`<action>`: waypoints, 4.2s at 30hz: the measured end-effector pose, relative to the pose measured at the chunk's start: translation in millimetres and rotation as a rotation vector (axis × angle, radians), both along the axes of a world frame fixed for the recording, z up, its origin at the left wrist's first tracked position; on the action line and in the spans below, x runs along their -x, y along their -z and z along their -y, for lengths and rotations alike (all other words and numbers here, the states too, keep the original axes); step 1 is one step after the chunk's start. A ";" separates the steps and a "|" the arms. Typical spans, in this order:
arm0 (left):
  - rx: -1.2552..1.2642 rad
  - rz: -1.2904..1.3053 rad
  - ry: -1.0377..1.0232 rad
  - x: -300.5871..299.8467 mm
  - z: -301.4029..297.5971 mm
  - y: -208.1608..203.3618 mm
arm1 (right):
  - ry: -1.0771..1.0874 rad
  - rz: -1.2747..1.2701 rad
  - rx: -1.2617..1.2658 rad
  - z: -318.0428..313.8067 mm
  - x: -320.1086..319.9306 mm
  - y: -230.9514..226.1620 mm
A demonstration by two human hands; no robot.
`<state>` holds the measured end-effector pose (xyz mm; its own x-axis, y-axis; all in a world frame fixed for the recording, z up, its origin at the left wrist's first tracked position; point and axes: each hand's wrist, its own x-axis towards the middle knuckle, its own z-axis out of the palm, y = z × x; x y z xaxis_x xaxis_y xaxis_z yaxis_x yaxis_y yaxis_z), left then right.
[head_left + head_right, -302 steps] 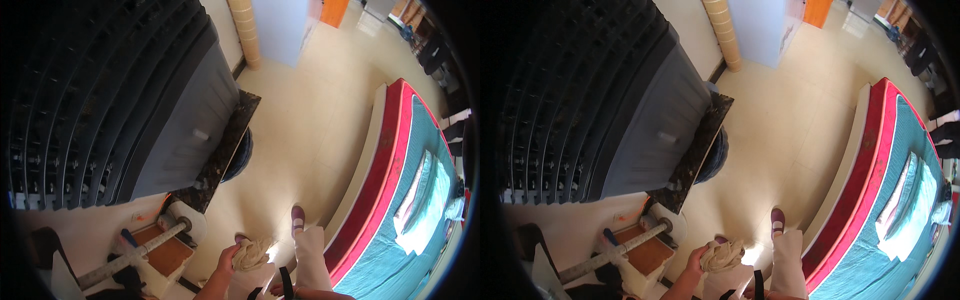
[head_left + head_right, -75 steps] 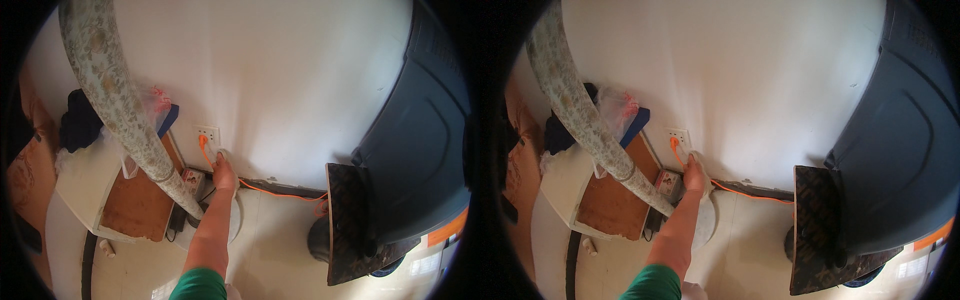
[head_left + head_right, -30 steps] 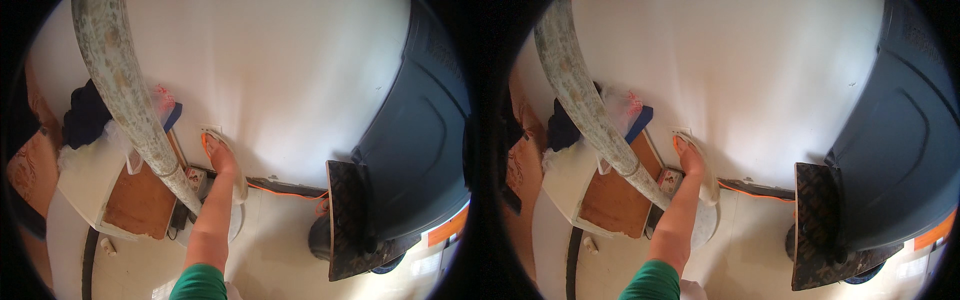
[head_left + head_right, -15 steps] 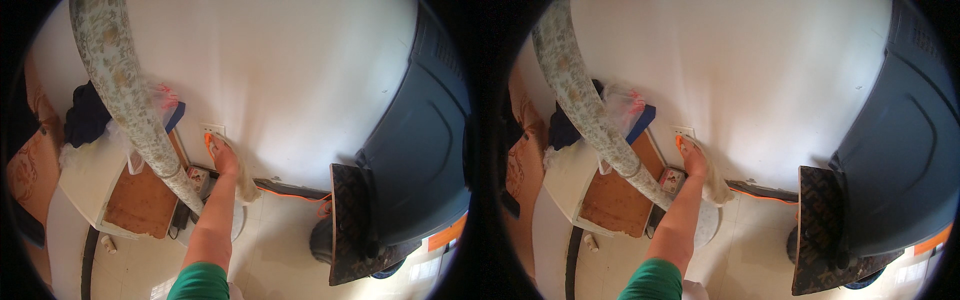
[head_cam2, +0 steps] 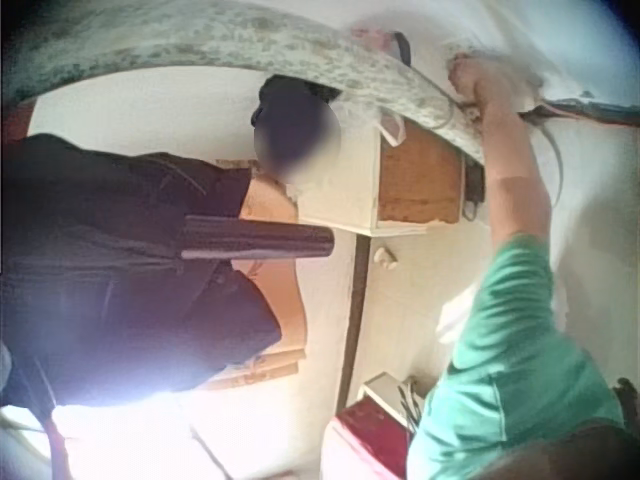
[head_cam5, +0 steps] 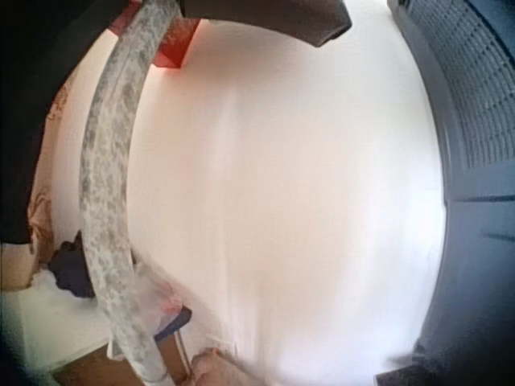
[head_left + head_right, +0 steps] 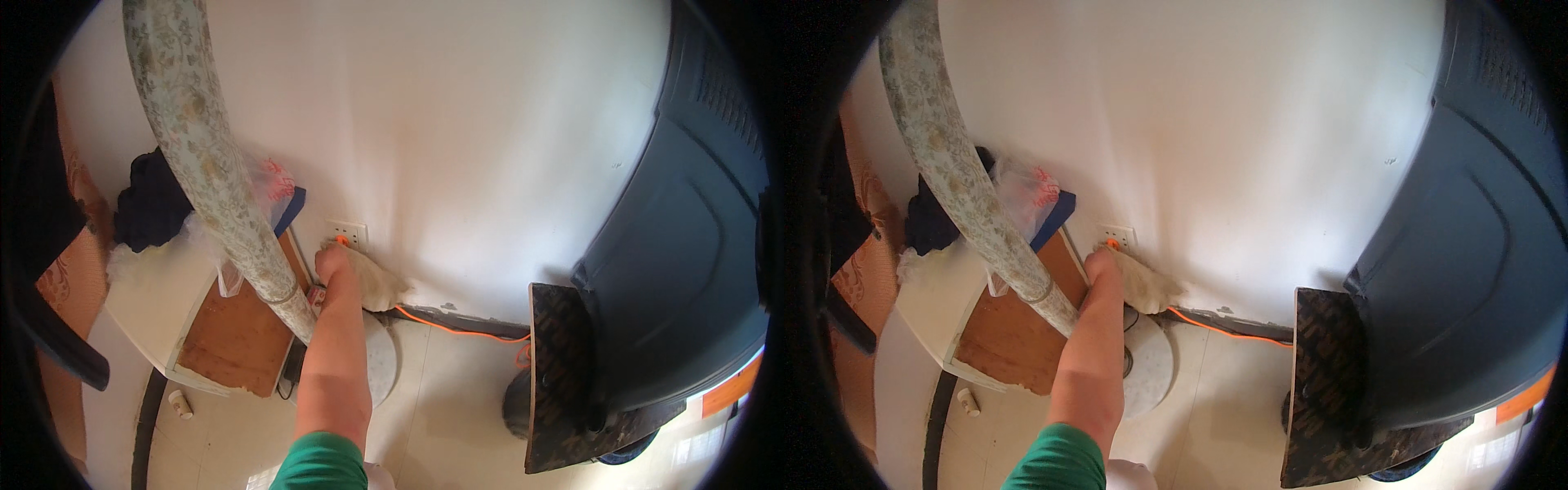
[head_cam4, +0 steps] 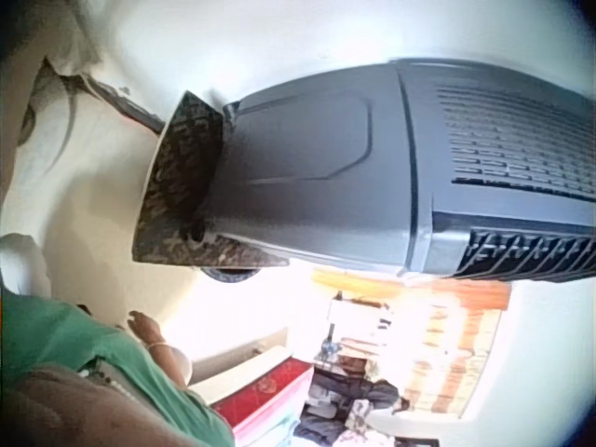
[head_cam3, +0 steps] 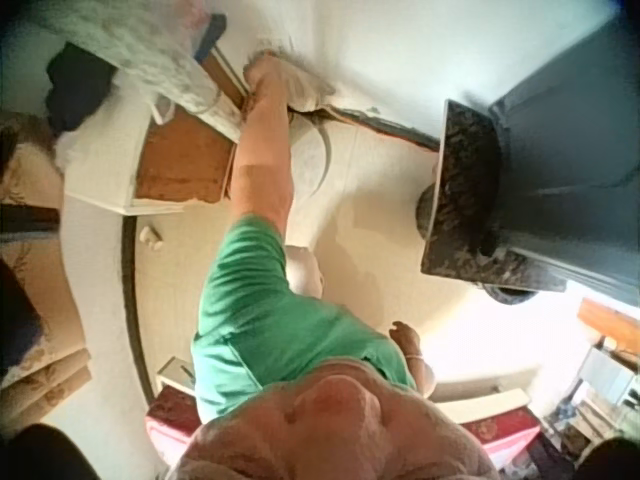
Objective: The person wipes the exterior and vents of a cooling unit with a cloth, checks a wall outlet, organizes folded blankets on a storage cabinet, and wipes the edge of a door.
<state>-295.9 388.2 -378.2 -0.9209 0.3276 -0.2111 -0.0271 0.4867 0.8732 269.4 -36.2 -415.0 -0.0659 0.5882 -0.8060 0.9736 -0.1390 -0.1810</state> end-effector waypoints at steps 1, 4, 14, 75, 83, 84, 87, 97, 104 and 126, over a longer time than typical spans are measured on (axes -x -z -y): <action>0.104 -0.013 0.103 20.4 -9.8 21.5 | 0.025 -0.030 -0.036 -5.2 3.4 -4.2; -0.019 -0.156 0.212 61.1 -29.1 70.8 | 0.069 -0.053 -0.080 -10.5 4.7 -2.9; -0.271 -0.317 -0.229 -13.4 -3.3 -35.5 | 0.078 0.009 -0.007 -2.8 2.4 3.0; 0.393 -0.163 1.379 -158.7 147.5 55.9 | 0.101 -0.239 -0.223 -19.4 -3.7 -36.6; 0.299 -0.803 2.630 -203.6 162.4 88.6 | 0.047 -0.225 -0.266 -21.0 3.6 -40.1; -0.269 -1.371 2.879 -185.1 170.8 135.5 | -0.033 -0.222 -0.231 -26.2 7.2 -45.7; -0.311 -1.542 3.124 -251.1 187.4 115.1 | -0.011 -0.216 -0.240 -17.6 2.6 -48.3; 0.936 0.077 2.516 -368.4 262.3 39.5 | 0.156 -0.316 -0.420 20.3 -23.6 -76.2; 0.501 -0.193 2.488 -390.8 298.4 -3.8 | 0.325 -0.342 -0.355 40.3 -16.1 -88.4; 1.069 0.433 1.933 -369.9 394.0 -266.3 | 1.005 -0.777 -0.107 221.0 94.1 -188.3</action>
